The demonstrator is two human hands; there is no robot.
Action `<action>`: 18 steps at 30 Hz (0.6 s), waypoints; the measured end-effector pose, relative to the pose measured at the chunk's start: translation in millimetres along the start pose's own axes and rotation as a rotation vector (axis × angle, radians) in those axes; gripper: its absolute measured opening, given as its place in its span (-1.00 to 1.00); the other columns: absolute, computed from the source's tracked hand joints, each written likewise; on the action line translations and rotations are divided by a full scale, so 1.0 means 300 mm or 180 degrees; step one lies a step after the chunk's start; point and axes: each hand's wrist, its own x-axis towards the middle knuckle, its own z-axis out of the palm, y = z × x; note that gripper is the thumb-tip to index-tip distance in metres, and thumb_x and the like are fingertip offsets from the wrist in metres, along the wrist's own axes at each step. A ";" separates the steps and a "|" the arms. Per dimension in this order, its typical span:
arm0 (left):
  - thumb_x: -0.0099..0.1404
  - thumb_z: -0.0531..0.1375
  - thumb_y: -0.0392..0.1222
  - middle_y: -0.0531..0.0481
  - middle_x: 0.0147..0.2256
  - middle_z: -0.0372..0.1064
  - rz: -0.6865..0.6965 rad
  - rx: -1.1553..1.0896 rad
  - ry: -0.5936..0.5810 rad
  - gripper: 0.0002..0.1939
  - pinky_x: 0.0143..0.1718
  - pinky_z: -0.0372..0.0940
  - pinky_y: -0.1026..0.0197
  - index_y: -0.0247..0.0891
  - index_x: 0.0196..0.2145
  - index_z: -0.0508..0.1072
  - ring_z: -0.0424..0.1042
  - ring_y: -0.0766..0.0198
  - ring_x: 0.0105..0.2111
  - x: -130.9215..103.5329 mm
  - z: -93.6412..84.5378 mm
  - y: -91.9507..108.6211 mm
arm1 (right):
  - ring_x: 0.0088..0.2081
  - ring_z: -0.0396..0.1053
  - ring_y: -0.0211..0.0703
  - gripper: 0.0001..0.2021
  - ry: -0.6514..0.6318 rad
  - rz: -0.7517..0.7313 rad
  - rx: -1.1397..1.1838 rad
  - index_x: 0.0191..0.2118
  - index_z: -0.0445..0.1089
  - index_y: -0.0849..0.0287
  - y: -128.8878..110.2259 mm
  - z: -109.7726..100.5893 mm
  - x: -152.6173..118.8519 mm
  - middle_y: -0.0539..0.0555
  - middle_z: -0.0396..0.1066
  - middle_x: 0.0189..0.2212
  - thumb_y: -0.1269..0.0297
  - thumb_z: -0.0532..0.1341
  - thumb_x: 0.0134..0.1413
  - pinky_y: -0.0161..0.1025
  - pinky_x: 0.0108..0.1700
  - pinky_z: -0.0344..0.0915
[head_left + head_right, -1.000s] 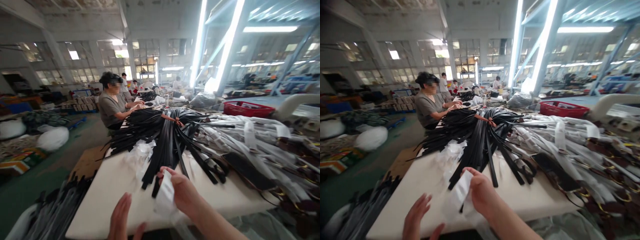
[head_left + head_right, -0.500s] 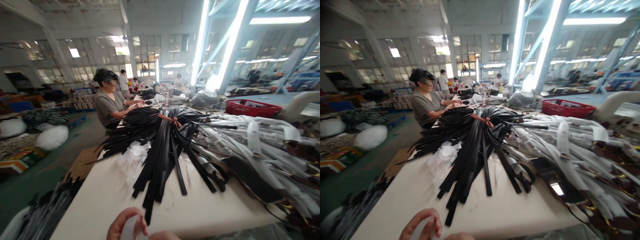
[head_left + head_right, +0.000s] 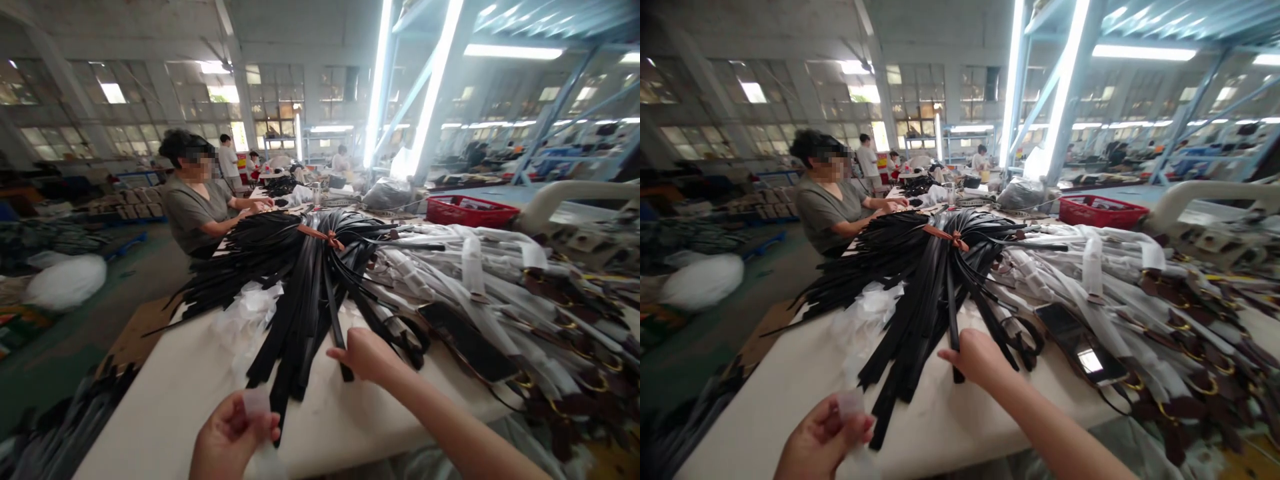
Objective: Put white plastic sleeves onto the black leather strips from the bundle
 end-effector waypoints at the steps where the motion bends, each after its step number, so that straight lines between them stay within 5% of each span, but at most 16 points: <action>1: -0.47 0.59 -0.01 0.07 -0.67 0.50 0.0037 0.0064 -0.0027 -0.41 -0.61 0.39 0.39 -0.29 -0.46 0.50 0.44 0.32 -0.67 -0.002 -0.006 0.000 | -0.63 0.23 -0.24 -0.52 0.0012 0.0047 0.0016 -0.69 0.05 0.08 0.003 -0.004 0.041 -0.09 0.10 -0.77 0.25 0.38 -0.05 -0.27 -0.55 -0.01; 6: -0.22 0.52 0.04 0.10 -0.67 0.44 0.0145 0.0360 -0.0071 -0.54 -0.60 0.33 0.38 -0.30 -0.43 0.55 0.36 0.38 -0.68 -0.023 -0.073 0.015 | -0.76 -0.02 -0.38 -0.63 -0.0812 0.0180 0.0615 -0.66 0.08 0.08 -0.002 0.036 0.080 -0.14 0.05 -0.81 0.09 0.24 -0.04 -0.36 -0.69 -0.14; 9: 0.01 0.38 0.21 0.06 -0.67 0.43 0.0072 0.0437 -0.0319 -0.55 -0.57 0.33 0.38 -0.30 -0.47 0.55 0.37 0.36 -0.64 -0.032 -0.126 0.027 | -0.81 -0.05 -0.40 -0.54 -0.1771 0.0090 0.1141 -0.61 0.09 0.07 -0.043 0.072 -0.040 -0.15 0.07 -0.82 -0.23 0.15 -0.15 -0.39 -0.75 -0.11; 12: -0.01 0.42 0.12 -0.04 -0.54 0.55 0.0078 0.0501 -0.0362 -0.61 -0.38 0.41 0.36 -0.31 -0.50 0.56 0.50 0.29 -0.49 -0.030 -0.171 0.027 | -0.76 0.14 -0.35 -0.44 -0.2667 -0.0064 0.1446 -0.52 0.27 0.17 -0.104 0.110 -0.206 -0.04 0.27 -0.73 -0.31 0.29 -0.33 -0.40 -0.72 0.07; 18: -0.20 0.49 -0.26 0.17 -0.61 0.44 0.0194 0.0009 0.0177 -0.69 -0.44 0.33 0.44 -0.28 -0.45 0.53 0.41 0.42 -0.56 -0.061 -0.202 0.025 | -0.57 0.32 -0.34 -0.66 -0.1875 -0.0946 0.2040 -0.35 0.38 0.26 -0.198 0.121 -0.372 0.01 0.36 -0.56 0.03 0.32 0.11 -0.44 -0.54 0.21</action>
